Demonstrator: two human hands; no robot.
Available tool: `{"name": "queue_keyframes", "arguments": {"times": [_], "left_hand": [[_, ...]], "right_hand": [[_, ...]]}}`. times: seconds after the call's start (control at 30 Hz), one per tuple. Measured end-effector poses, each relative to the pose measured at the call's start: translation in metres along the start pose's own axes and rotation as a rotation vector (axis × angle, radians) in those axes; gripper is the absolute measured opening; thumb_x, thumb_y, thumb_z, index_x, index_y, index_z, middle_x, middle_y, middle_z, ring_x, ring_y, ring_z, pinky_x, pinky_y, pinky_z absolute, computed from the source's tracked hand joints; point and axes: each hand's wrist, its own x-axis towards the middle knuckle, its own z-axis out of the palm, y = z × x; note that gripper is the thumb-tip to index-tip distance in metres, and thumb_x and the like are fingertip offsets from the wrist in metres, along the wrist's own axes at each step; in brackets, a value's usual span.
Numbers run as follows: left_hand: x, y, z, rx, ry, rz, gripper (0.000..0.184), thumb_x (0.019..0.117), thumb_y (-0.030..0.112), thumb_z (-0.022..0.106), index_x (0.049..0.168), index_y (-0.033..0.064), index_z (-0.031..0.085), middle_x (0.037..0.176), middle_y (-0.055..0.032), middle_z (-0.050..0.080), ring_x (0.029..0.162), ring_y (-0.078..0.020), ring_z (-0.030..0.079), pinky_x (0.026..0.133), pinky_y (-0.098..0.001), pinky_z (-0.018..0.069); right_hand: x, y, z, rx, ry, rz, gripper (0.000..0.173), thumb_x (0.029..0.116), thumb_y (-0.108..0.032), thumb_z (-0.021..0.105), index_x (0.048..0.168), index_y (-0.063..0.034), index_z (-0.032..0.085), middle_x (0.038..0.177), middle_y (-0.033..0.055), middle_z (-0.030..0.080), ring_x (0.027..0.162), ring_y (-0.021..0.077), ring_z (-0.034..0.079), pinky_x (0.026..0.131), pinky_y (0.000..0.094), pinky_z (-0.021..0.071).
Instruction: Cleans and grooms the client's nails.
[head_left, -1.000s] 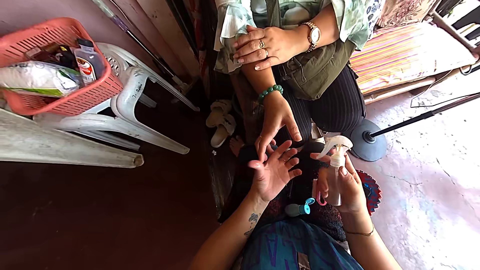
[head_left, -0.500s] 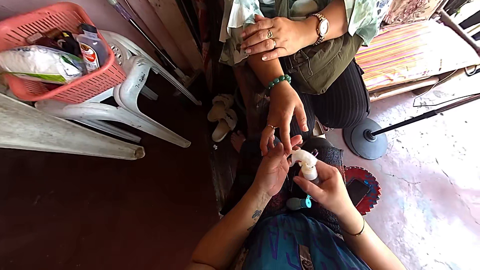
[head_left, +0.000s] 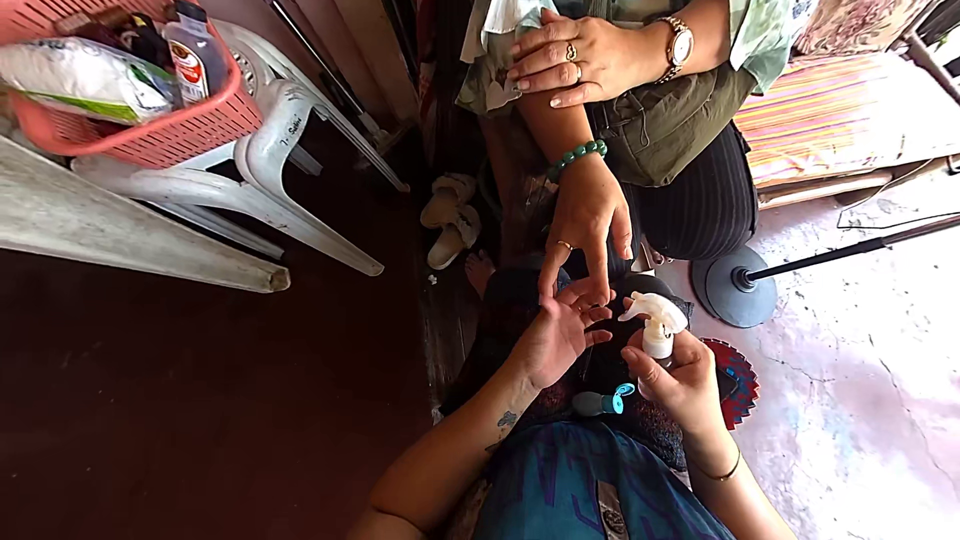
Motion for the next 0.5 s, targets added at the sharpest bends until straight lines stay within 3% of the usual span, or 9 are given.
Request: {"name": "queue_keyframes", "arguments": {"times": [0.03, 0.1, 0.2, 0.3, 0.37, 0.43, 0.5], "left_hand": [[-0.002, 0.002, -0.003, -0.069, 0.036, -0.012, 0.085, 0.0698, 0.084, 0.065, 0.125, 0.0195, 0.069, 0.12, -0.0041, 0.07, 0.107, -0.0185, 0.068, 0.089, -0.0377, 0.0578], [-0.005, 0.006, -0.007, -0.171, 0.068, 0.008, 0.076, 0.0735, 0.087, 0.056, 0.11, 0.0231, 0.077, 0.116, -0.0031, 0.072, 0.108, -0.019, 0.068, 0.092, -0.0394, 0.0568], [-0.008, 0.014, -0.001, -0.234, 0.094, 0.058, 0.037, 0.0864, 0.056, 0.072, 0.094, 0.0202, 0.076, 0.113, -0.0041, 0.073, 0.11, -0.0183, 0.068, 0.095, -0.0364, 0.0556], [-0.006, 0.017, 0.01, -0.18, 0.2, -0.001, 0.022, 0.0837, 0.029, 0.083, 0.094, 0.0129, 0.074, 0.103, -0.0064, 0.074, 0.101, -0.0161, 0.07, 0.093, -0.0323, 0.0559], [-0.005, 0.014, 0.017, -0.182, 0.252, -0.036, 0.013, 0.0921, 0.023, 0.072, 0.096, 0.0099, 0.071, 0.099, -0.0069, 0.073, 0.097, -0.0153, 0.07, 0.092, -0.0326, 0.0564], [-0.003, 0.012, 0.023, -0.14, 0.298, -0.035, 0.022, 0.1021, 0.028, 0.059, 0.103, 0.0079, 0.067, 0.103, -0.0069, 0.072, 0.101, -0.0149, 0.068, 0.094, -0.0327, 0.0548], [-0.001, 0.01, 0.024, -0.019, 0.322, -0.004, 0.019, 0.1025, 0.023, 0.057, 0.106, 0.0078, 0.068, 0.105, -0.006, 0.072, 0.104, -0.0143, 0.067, 0.091, -0.0304, 0.0541]], "right_hand": [[-0.002, 0.001, 0.002, -0.002, -0.021, -0.002, 0.028, 0.0934, -0.028, 0.075, 0.102, -0.002, 0.067, 0.078, -0.0052, 0.068, 0.063, 0.0001, 0.061, 0.057, 0.0188, 0.0541], [-0.003, 0.001, 0.01, -0.042, -0.059, -0.023, 0.03, 0.0919, -0.028, 0.076, 0.101, -0.0007, 0.069, 0.08, -0.0041, 0.069, 0.066, -0.002, 0.062, 0.061, 0.0173, 0.0544], [0.0, 0.001, 0.023, -0.126, -0.099, -0.074, 0.033, 0.0916, -0.029, 0.076, 0.1, 0.0028, 0.07, 0.081, -0.0005, 0.069, 0.071, -0.004, 0.061, 0.066, 0.0148, 0.0524], [0.006, 0.0, 0.033, -0.208, -0.096, -0.114, 0.037, 0.0922, -0.03, 0.075, 0.103, 0.0052, 0.07, 0.081, 0.0024, 0.069, 0.071, -0.0019, 0.061, 0.066, 0.0157, 0.0526], [0.009, -0.001, 0.036, -0.341, -0.056, -0.093, 0.032, 0.0911, -0.029, 0.073, 0.1, 0.0027, 0.071, 0.081, 0.0041, 0.071, 0.071, 0.001, 0.064, 0.066, 0.0182, 0.0538], [0.011, -0.001, 0.035, -0.394, -0.002, -0.067, 0.03, 0.091, -0.027, 0.071, 0.1, 0.0022, 0.072, 0.082, 0.0048, 0.072, 0.072, 0.0024, 0.066, 0.066, 0.02, 0.0555], [0.009, -0.001, 0.032, -0.321, 0.05, -0.076, 0.03, 0.0913, -0.024, 0.071, 0.101, 0.0049, 0.07, 0.081, 0.0032, 0.07, 0.069, -0.0005, 0.064, 0.063, 0.0172, 0.0549]]}}
